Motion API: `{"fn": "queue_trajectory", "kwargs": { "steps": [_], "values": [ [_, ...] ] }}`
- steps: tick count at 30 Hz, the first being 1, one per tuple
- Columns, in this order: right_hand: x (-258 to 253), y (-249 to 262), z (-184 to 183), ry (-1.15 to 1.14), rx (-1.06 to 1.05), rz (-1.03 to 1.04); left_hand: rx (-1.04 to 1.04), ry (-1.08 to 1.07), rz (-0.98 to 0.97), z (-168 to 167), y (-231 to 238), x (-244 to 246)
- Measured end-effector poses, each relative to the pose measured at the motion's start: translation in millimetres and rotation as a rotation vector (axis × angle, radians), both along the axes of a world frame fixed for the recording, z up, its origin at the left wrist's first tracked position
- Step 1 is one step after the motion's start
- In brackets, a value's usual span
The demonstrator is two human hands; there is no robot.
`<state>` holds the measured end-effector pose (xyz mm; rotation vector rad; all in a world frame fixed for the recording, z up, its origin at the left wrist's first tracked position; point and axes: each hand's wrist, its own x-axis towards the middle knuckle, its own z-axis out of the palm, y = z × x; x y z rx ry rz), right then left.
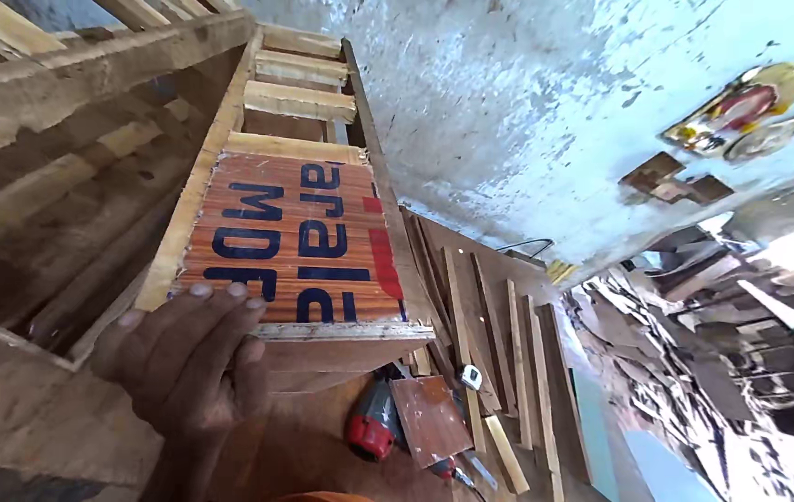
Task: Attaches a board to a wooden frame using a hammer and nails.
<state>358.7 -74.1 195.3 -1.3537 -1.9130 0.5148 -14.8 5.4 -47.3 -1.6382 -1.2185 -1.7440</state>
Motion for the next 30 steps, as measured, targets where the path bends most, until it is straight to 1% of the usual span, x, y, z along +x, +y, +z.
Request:
{"fn": "queue_trajectory", "kwargs": {
  "steps": [1, 3, 4, 5, 6, 7, 9, 10, 11, 12, 14, 15, 16, 17, 18, 20, 21, 22, 23, 24, 25, 26, 27, 28, 29, 30],
  "values": [
    [3, -3, -9, -0.204, -0.025, 0.052, 0.008, -0.004, 0.001, 1, 1, 1],
    [-24, -4, -28, -0.714, -0.007, 0.095, 0.033, -0.012, 0.001, 3, 1, 3],
    [-33, -2, -31, -0.853, -0.005, 0.105, 0.037, -0.010, 0.000, 3, 1, 4],
    [-36, 0, -26, -0.877, -0.005, 0.091, 0.038, -0.010, -0.003, 4, 1, 4],
    [-34, 2, -13, -0.814, -0.007, 0.073, 0.039, -0.011, 0.001, 4, 2, 4],
    [-25, 5, -3, -0.669, -0.006, 0.056, 0.044, -0.014, 0.004, 4, 1, 3],
    [2, 12, -3, -0.156, -0.013, 0.053, 0.058, -0.018, 0.005, 4, 1, 4],
    [18, 13, -10, 0.010, -0.060, 0.074, 0.061, -0.018, 0.008, 4, 2, 4],
    [29, 11, -18, -0.005, -0.074, 0.120, 0.066, -0.017, 0.010, 5, 3, 4],
    [28, 8, -28, -0.202, -0.038, 0.151, 0.070, -0.016, 0.012, 5, 4, 4],
    [-9, 7, -45, -0.716, 0.075, 0.094, 0.076, -0.016, 0.015, 5, 4, 4],
    [-18, 9, -48, -0.859, 0.095, 0.089, 0.074, -0.014, 0.011, 4, 4, 5],
    [-22, 10, -42, -0.896, 0.107, 0.080, 0.073, -0.015, 0.005, 4, 4, 5],
    [-22, 12, -30, -0.837, 0.104, 0.070, 0.074, -0.021, 0.001, 4, 4, 5],
    [-17, 14, -19, -0.688, 0.088, 0.057, 0.065, -0.022, 0.002, 3, 4, 4],
    [2, 18, -17, -0.207, 0.050, 0.033, 0.051, -0.020, -0.003, 2, 3, 4],
    [9, 18, -21, -0.048, -0.001, 0.026, 0.055, -0.022, -0.004, 2, 4, 4],
    [13, 15, -28, -0.052, -0.023, 0.049, 0.056, -0.024, -0.005, 2, 3, 4],
    [10, 11, -34, -0.249, -0.004, 0.087, 0.056, -0.023, -0.007, 2, 3, 4],
    [-2, 10, -39, -0.540, 0.050, 0.100, 0.059, -0.024, -0.009, 3, 3, 4],
    [-15, 11, -41, -0.780, 0.082, 0.112, 0.058, -0.026, -0.009, 3, 3, 5],
    [-23, 12, -40, -0.908, 0.082, 0.114, 0.055, -0.026, -0.008, 3, 2, 5],
    [-28, 13, -30, -0.925, 0.067, 0.100, 0.056, -0.027, -0.006, 3, 2, 6],
    [-30, 15, -17, -0.842, 0.047, 0.075, 0.055, -0.029, -0.003, 3, 2, 6],
    [-26, 17, -8, -0.672, 0.053, 0.061, 0.050, -0.029, -0.002, 3, 2, 6],
    [-19, 19, -7, -0.414, 0.064, 0.065, 0.039, -0.028, -0.003, 3, 0, 6]
  ]
}}
